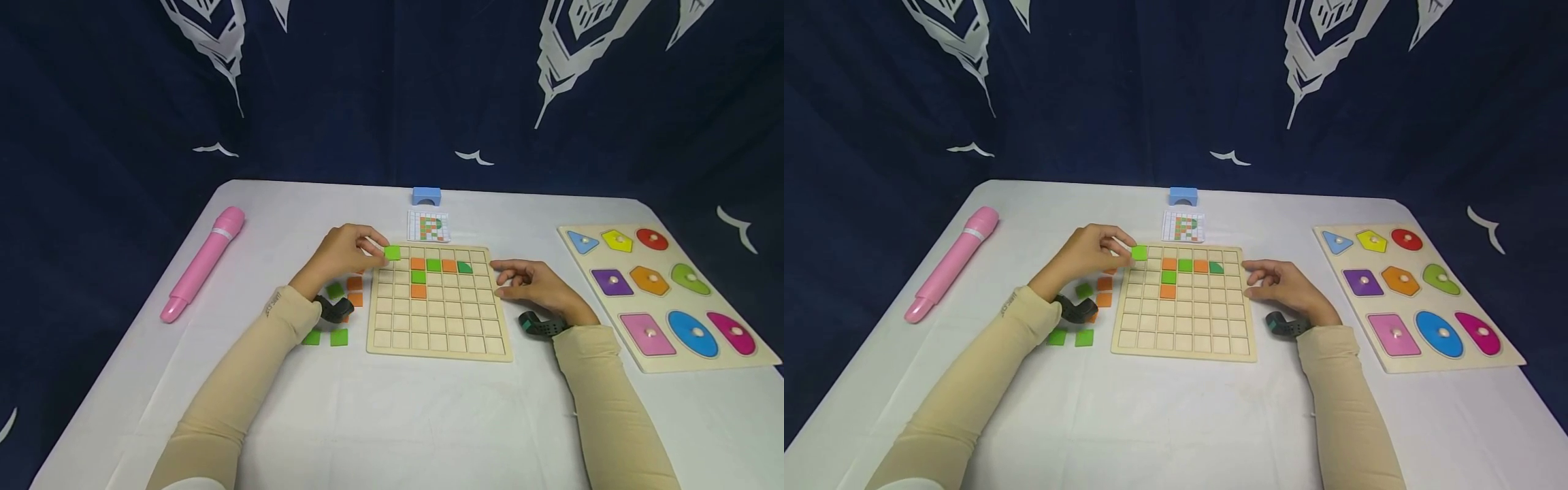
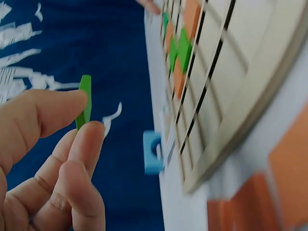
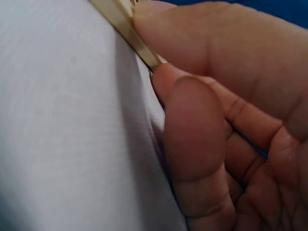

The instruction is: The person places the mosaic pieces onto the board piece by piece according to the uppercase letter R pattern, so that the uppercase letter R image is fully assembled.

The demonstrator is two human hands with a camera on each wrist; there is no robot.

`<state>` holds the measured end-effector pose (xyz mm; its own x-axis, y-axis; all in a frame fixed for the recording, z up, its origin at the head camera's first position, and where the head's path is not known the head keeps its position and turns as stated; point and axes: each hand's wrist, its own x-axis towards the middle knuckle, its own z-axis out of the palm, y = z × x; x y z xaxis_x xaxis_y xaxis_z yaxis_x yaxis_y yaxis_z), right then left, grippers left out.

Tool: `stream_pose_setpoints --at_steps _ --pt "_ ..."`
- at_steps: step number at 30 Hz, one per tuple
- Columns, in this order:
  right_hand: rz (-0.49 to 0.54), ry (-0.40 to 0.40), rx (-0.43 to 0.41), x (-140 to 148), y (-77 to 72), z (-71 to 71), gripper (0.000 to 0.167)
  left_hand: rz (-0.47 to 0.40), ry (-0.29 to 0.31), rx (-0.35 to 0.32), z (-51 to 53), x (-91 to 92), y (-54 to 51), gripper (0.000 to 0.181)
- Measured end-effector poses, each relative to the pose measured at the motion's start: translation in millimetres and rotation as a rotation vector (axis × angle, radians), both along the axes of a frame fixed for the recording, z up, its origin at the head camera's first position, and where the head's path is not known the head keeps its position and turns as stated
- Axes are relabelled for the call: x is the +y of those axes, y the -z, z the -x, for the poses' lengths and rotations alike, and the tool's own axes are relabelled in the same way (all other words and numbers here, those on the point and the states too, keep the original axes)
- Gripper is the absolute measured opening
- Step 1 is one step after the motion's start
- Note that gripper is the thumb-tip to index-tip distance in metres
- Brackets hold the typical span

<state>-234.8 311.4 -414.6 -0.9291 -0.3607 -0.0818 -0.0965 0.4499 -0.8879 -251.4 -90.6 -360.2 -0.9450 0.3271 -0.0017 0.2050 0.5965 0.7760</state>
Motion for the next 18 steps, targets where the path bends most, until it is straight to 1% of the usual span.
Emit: stream_pose_setpoints --at_steps 5,9,13,18 --pt "-0.002 0.006 -0.006 0 0.1 -0.2 0.063 0.053 0.057 0.034 -5.9 17.3 4.2 0.031" --pt "-0.005 0.001 -0.001 -1 0.2 0.5 0.063 0.074 0.1 0.047 -7.9 28.9 7.0 0.032" --pt "0.0 0.002 -0.008 -1 -0.1 0.8 0.064 0.085 0.116 0.051 -9.2 41.1 8.7 0.033" --pt "0.011 0.0 -0.015 -1 0.5 0.9 0.064 0.109 0.108 0.042 -10.5 55.4 11.0 0.033"
